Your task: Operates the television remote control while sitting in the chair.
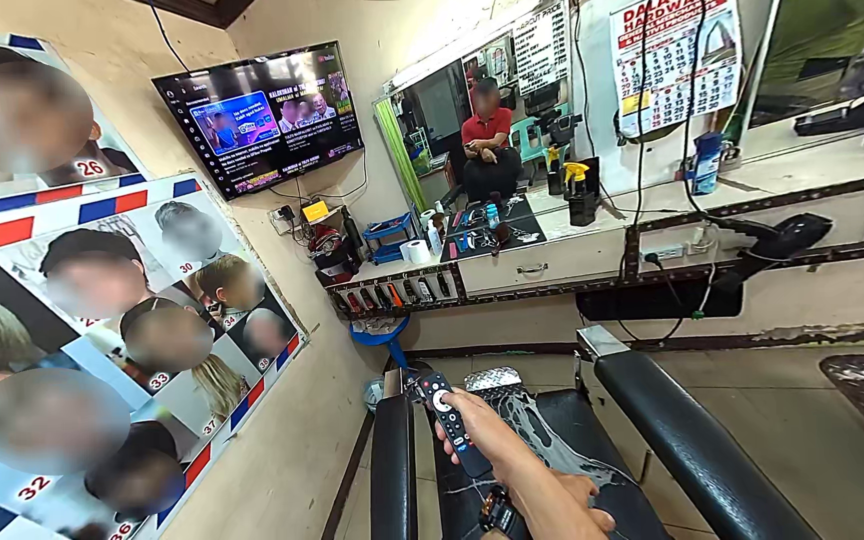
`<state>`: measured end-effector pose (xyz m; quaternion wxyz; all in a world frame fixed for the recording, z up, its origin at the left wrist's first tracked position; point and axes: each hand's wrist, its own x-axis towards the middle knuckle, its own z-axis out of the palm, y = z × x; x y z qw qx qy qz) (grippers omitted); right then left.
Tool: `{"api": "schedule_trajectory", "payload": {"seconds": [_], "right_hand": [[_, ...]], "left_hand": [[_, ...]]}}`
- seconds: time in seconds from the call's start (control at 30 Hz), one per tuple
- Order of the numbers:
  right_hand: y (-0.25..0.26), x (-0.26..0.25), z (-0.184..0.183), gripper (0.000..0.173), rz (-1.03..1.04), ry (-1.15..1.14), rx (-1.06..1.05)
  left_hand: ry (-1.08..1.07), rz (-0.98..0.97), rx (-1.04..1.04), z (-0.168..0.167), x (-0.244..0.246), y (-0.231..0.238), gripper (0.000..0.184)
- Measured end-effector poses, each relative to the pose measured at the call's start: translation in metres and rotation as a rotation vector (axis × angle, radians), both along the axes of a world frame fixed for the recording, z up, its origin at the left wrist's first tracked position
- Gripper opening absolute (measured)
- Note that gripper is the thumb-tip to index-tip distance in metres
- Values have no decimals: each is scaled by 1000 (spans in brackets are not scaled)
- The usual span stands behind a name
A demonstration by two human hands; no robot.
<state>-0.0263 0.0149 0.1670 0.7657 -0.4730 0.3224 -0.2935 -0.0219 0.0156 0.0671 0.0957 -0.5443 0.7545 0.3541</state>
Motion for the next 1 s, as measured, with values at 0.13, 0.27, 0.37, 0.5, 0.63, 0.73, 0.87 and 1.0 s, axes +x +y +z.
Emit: {"api": "schedule_trajectory", "payload": {"seconds": [0.13, 0.27, 0.37, 0.5, 0.63, 0.73, 0.87, 1.0], "right_hand": [[-5, 4, -9, 41, 15, -72, 21], [-3, 3, -8, 42, -6, -88, 18], [-4, 3, -9, 44, -20, -110, 27], [-5, 3, -10, 44, -25, -139, 11], [-4, 3, -9, 44, -20, -136, 13], [-5, 3, -10, 44, -22, -134, 16], [-4, 4, -9, 43, -24, -138, 35], [-5, 4, -10, 43, -27, -146, 41]], "left_hand": [[44, -24, -29, -27, 8, -8, 52], [39, -130, -49, -13, 7, -10, 40], [63, -183, -95, -7, 7, -13, 37], [39, -171, -54, 9, 1, -12, 43], [31, -177, -42, 7, 2, -14, 39], [37, -127, -8, 8, 1, -10, 35], [55, -82, -11, 6, 2, -4, 38], [53, -72, -10, -5, 4, -6, 41]]}}
